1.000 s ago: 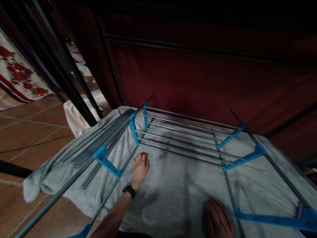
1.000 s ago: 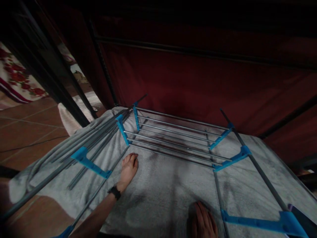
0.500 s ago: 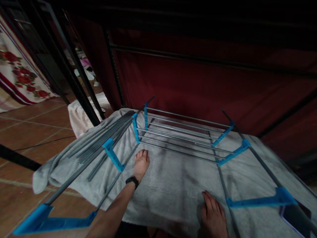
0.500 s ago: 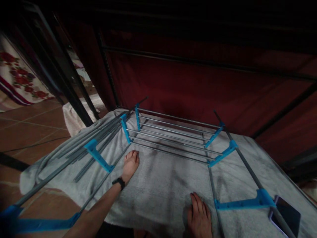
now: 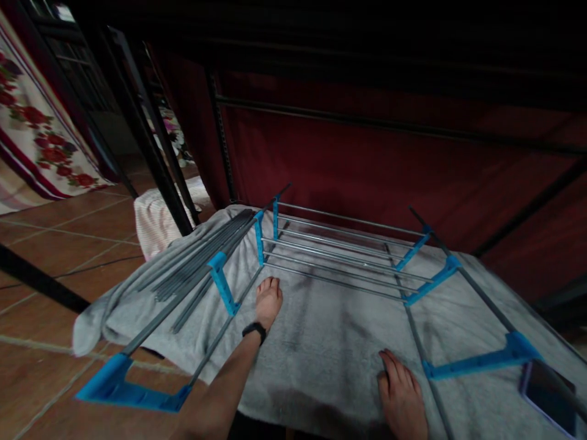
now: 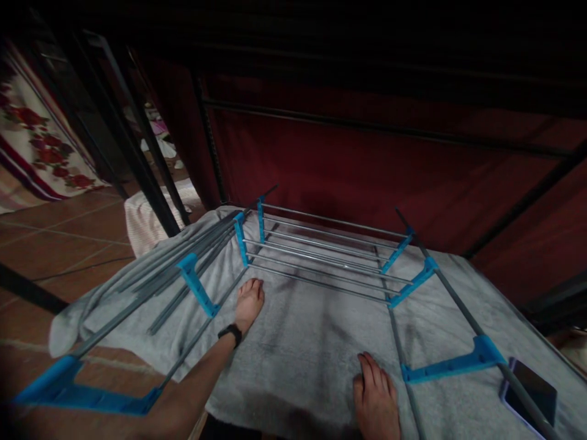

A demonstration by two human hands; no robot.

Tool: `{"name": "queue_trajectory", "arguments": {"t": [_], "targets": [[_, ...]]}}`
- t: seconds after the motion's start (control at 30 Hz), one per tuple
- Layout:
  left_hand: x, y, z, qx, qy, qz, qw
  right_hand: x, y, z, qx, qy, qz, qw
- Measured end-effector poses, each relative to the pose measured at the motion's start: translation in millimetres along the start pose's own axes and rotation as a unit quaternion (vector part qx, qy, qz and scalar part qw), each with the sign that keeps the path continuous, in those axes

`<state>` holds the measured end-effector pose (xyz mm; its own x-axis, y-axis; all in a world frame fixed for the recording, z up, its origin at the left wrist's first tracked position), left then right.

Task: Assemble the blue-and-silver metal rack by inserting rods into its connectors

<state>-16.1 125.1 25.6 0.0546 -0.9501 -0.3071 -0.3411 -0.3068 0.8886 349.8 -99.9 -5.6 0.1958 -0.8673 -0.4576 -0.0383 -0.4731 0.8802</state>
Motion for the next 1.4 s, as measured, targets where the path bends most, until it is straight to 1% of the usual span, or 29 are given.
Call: {"name": "queue_trajectory", "arguments": {"t": [0.13,0.47,0.6,0.77,1.13,1.27,1.4], "targets": [[-1,-0.5,1,-0.009,0.005,-0.002,1.0,-1,1,2,0.015,0.0,0.011,1.0],[-3,-0.3,-2,-0.025,-0.006,-0.005,1.0,-5,0,-11,-0.05,-0.092,0.009,0.994],[-5,-3.0,0,-0.024,-0.003,-0.01,1.0,-8,1,-11,-0.049,-0.103,0.015,0.993],[-7,-5.7,1,-0.022,-0.002,-0.001,1.0,-13,5,-12,-0.05,-0.123,0.024,0.991],[-6,0.9,-7,-0.048,-0.002,-0.003,0.999,-16,6,-12,-0.072,-0.139,0.028,0.987],[-7,-1.7,-7,-0.047,0.001,0.011,0.999,-16,7,-12,-0.069,-0.14,0.035,0.987],[-8,-3.2,-7,-0.061,-0.008,0.004,0.998,-16,7,-12,-0.06,-0.137,0.04,0.988]]}}
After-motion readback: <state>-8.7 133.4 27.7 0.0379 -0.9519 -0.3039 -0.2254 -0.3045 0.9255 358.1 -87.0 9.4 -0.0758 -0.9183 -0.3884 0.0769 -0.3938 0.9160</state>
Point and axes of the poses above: each hand's wrist, its own x-axis away from the middle knuckle, its own y-axis out of the back of the hand, z = x × y, the point moved 10 cm from there along -x, towards the middle knuckle, and after that the axes turned 1 degree about x, right-handed, at the moved point
